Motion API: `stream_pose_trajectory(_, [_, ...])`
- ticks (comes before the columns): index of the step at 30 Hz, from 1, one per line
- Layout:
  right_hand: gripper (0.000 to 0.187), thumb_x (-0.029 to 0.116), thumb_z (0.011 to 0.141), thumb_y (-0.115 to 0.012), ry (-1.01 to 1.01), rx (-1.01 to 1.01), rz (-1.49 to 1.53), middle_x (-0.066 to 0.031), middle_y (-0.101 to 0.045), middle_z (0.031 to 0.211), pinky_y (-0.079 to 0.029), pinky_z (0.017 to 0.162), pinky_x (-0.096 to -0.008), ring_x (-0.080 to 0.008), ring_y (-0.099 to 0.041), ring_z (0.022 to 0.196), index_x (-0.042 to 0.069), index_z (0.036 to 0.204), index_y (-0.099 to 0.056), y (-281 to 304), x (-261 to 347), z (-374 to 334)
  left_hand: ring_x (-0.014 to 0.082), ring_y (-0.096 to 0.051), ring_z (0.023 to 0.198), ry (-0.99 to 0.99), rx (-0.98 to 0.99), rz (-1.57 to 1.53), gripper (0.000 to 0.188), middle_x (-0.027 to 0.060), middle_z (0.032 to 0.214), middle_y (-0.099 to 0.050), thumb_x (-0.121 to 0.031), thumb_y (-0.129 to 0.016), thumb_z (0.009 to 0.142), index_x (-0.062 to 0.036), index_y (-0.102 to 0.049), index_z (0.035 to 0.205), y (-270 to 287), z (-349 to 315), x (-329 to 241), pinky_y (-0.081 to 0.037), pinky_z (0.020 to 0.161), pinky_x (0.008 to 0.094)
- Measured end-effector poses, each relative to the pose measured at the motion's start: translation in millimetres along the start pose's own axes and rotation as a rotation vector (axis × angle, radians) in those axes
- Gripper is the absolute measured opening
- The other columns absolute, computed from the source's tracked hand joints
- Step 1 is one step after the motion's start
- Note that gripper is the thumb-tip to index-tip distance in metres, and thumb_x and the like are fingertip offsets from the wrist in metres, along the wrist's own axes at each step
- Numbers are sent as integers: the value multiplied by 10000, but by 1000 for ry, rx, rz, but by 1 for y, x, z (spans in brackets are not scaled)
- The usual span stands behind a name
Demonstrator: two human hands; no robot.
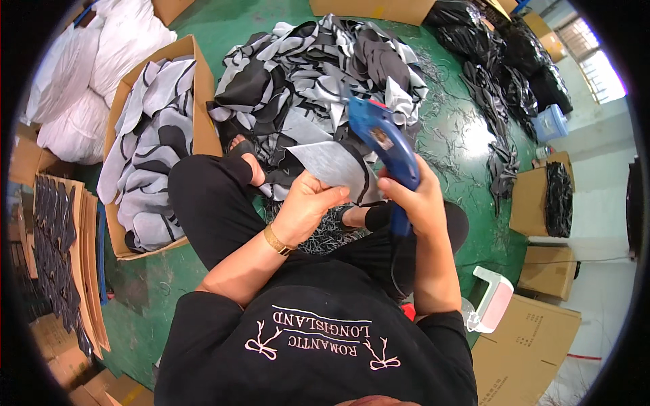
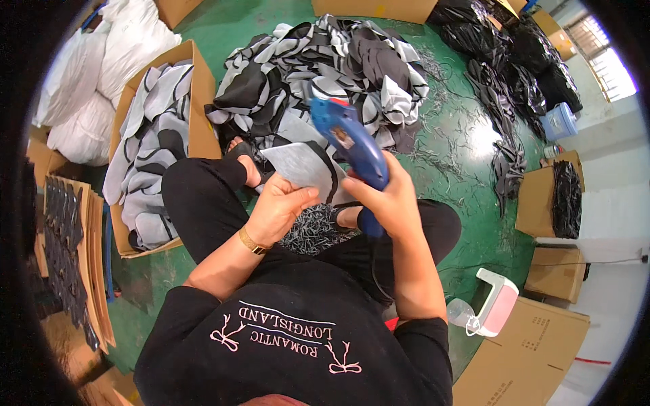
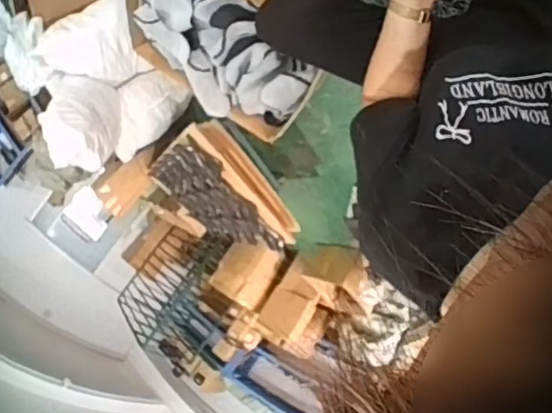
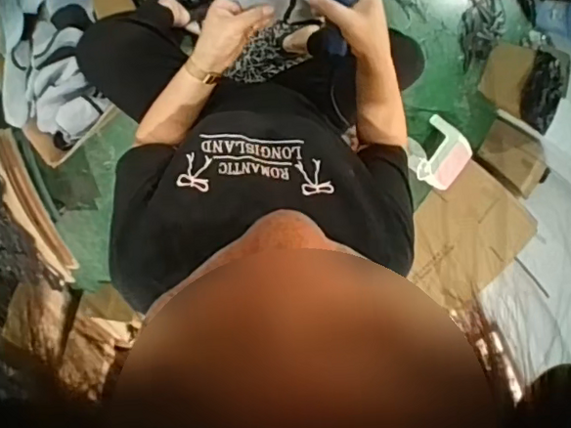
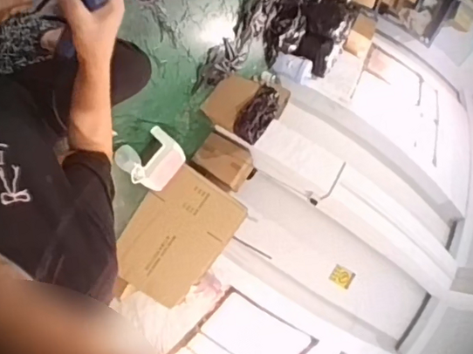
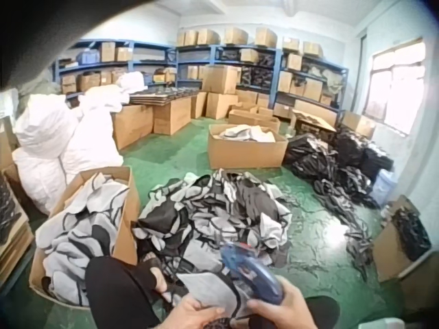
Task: Using a hot glue gun to apply adhesive to the edges of fabric pieces for shoe manufacturing.
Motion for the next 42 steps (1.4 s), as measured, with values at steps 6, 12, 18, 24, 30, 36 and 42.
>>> stream_pose_trajectory(6, [431, 104, 644, -802, -23, 28, -221, -23, -615, 760, -487, 627, -257, -85, -574, 674, 8, 1000, -580, -17, 0, 6, 119, -612, 961, 53, 25, 98, 272, 45, 1089, -641, -24, -611, 872, -14, -581, 1143, 3, -8, 10, -480, 831, 266])
stream_pose_trajectory(12, [396, 66, 660, -766, -109, 87, -150, -11, -583, 778, -451, 632, -243, -87, -538, 674, 14, 1006, -580, -27, -10, -3, 165, -638, 916, 123, -154, -116, 252, 68, 1064, -641, -120, -625, 898, -35, -564, 1127, 2, 4, 0, -520, 777, 315])
stream_pose_trajectory(18, [409, 207, 696, -706, -260, 180, 300, -61, -545, 687, -438, 567, -265, -148, -536, 596, -9, 997, -534, -1, -32, -22, 218, -633, 1005, 173, -79, -255, 274, 96, 1107, -636, -111, -588, 917, -4, -543, 1165, 29, 8, -4, -513, 882, 374])
stream_pose_trajectory(24, [497, 255, 640, -773, -419, 335, 418, -38, -488, 611, -438, 506, -289, -161, -502, 543, -29, 964, -524, 16, -65, -54, 213, -610, 1061, 233, 64, -334, 334, 83, 1159, -622, -90, -580, 914, -20, -520, 1236, 33, 10, -6, -491, 915, 374])
stream_pose_trajectory(30, [437, 161, 593, -761, -551, 374, 412, -61, -520, 603, -440, 492, -286, -179, -516, 498, -30, 925, -551, 19, -67, -69, 203, -608, 1064, 240, 104, -312, 357, 76, 1173, -619, -77, -581, 911, -25, -510, 1257, 32, 13, -11, -490, 915, 367])
stream_pose_trajectory(36, [417, 138, 592, -752, -551, 374, 401, -60, -527, 624, -445, 492, -281, -172, -520, 505, -32, 919, -558, 16, -64, -67, 202, -607, 1066, 224, 111, -307, 364, 75, 1169, -620, -72, -577, 912, -22, -504, 1265, 30, 12, -12, -490, 914, 374])
stream_pose_trajectory(42, [413, 132, 592, -744, -534, 373, 365, -60, -531, 631, -443, 493, -279, -176, -526, 501, -32, 924, -560, 18, -66, -65, 209, -614, 1055, 233, 103, -305, 354, 82, 1160, -621, -60, -569, 913, -24, -506, 1259, 28, 11, -15, -494, 909, 374])
Point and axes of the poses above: each hand's wrist, its own z-axis towards the middle knuckle, its own y-axis out of the back of the hand, x = y × z, the point moved 2 cm from there along z, towards the middle knuckle
